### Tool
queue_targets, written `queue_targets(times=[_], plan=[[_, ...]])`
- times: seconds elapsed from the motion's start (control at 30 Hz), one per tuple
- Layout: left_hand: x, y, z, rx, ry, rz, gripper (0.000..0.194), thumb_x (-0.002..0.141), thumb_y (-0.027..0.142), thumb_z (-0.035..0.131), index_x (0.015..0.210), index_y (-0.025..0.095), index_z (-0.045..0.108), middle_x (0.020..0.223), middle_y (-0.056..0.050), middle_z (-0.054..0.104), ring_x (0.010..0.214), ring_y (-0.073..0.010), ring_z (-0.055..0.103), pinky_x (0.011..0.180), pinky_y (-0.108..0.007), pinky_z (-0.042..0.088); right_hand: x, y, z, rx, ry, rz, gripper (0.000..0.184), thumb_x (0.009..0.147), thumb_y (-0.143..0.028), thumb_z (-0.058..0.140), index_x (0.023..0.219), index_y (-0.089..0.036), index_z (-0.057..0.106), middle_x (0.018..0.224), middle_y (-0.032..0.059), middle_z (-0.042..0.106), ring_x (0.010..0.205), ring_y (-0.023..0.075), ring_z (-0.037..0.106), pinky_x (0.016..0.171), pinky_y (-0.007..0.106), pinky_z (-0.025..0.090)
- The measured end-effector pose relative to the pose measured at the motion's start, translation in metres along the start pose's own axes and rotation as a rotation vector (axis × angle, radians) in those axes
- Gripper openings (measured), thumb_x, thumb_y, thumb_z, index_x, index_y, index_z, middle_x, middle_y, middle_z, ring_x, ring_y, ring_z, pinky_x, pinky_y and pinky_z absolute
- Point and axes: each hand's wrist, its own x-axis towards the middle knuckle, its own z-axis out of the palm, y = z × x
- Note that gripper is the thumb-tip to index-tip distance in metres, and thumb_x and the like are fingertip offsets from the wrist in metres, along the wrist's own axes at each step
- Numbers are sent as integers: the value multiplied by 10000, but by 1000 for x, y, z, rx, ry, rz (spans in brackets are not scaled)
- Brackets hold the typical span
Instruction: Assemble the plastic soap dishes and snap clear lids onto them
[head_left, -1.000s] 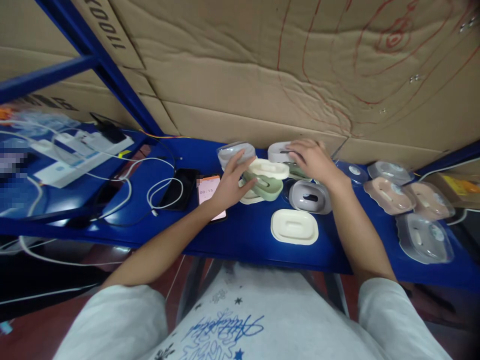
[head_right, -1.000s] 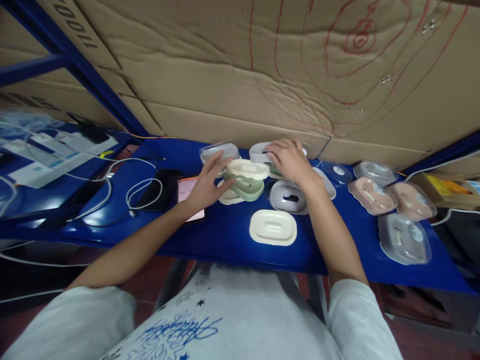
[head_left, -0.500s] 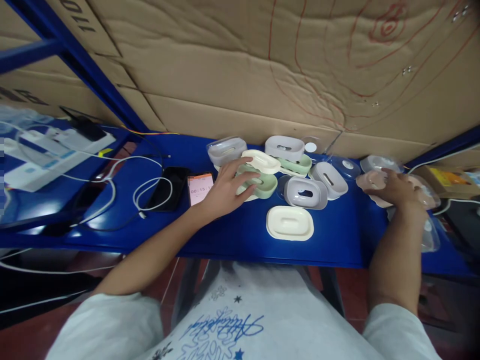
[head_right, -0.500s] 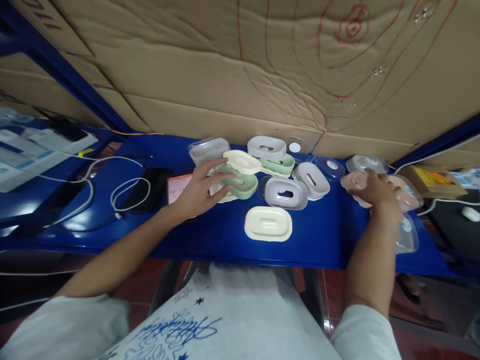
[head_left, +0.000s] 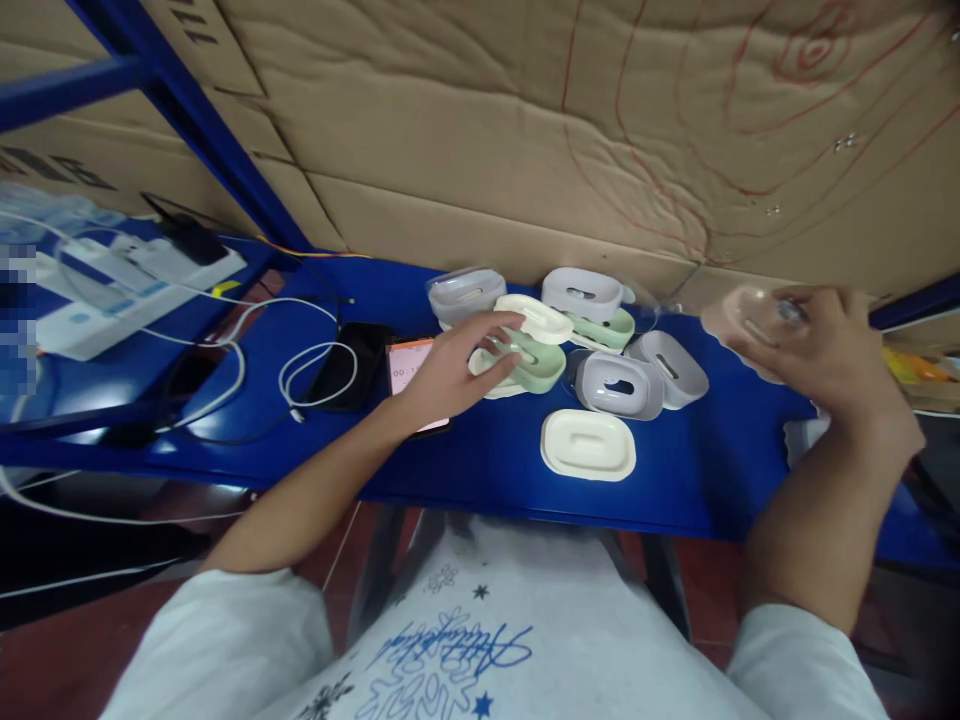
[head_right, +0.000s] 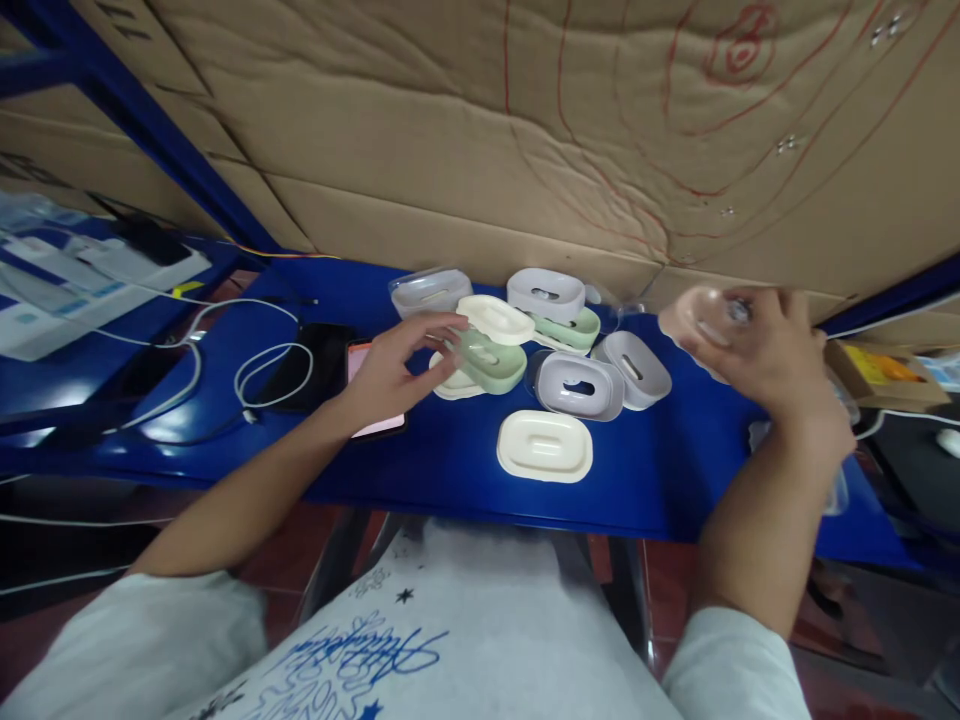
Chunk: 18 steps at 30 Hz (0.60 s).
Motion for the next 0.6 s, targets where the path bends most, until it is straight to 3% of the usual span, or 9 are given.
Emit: queue_targets(times=[0.07,0.17,0.27,0.37,0.47,0.6], plan=[[-4,3,6,-48,-72,-12,438,1036,386,674,1439,238,592,1404,-115,684,1041,-196,740,924,-345,630,13,-34,-11,165,-26,-115,724,814,-773,711,1383,-351,561,1362,140,610,1385,410,535,1092,663,458],[-8,4,15,-64,-141,-8,490,1031,386,684,1491,270,558,1498,-125,622,1121,-226,728,970,-388,630,30,-90,-13,438,-86,-365,693,838,-692,754,1365,-269,601,1340,155,605,1324,360,572,1136,562,462],[-9,-2,22,-152,-115,-35,697,983,432,755,1592,314,436,1600,-147,521,1271,-277,676,1018,-432,621,35,-145,-8,655,-181,-574,669,852,-653,780,1367,-266,598,1351,129,614,1307,338,584,1139,517,472],[-8,-10,28,-266,-35,-92,928,924,535,809,1657,331,278,1720,-171,343,1428,-334,575,1088,-488,594,31,-187,-5,797,-258,-675,681,840,-660,796,1391,-315,590,1399,93,596,1323,351,577,1144,532,474],[-7,-14,29,-285,19,-123,922,931,617,769,1639,319,261,1729,-159,314,1551,-363,438,1172,-520,540,25,-208,0,852,-288,-721,669,870,-624,792,1423,-318,572,1419,100,589,1350,359,554,1160,546,462],[-7,-15,28,-284,23,-146,822,967,605,727,1602,324,287,1662,-157,404,1516,-340,494,1202,-517,520,26,-207,8,912,-292,-720,634,905,-589,775,1437,-320,557,1419,112,598,1344,345,566,1145,544,477]])
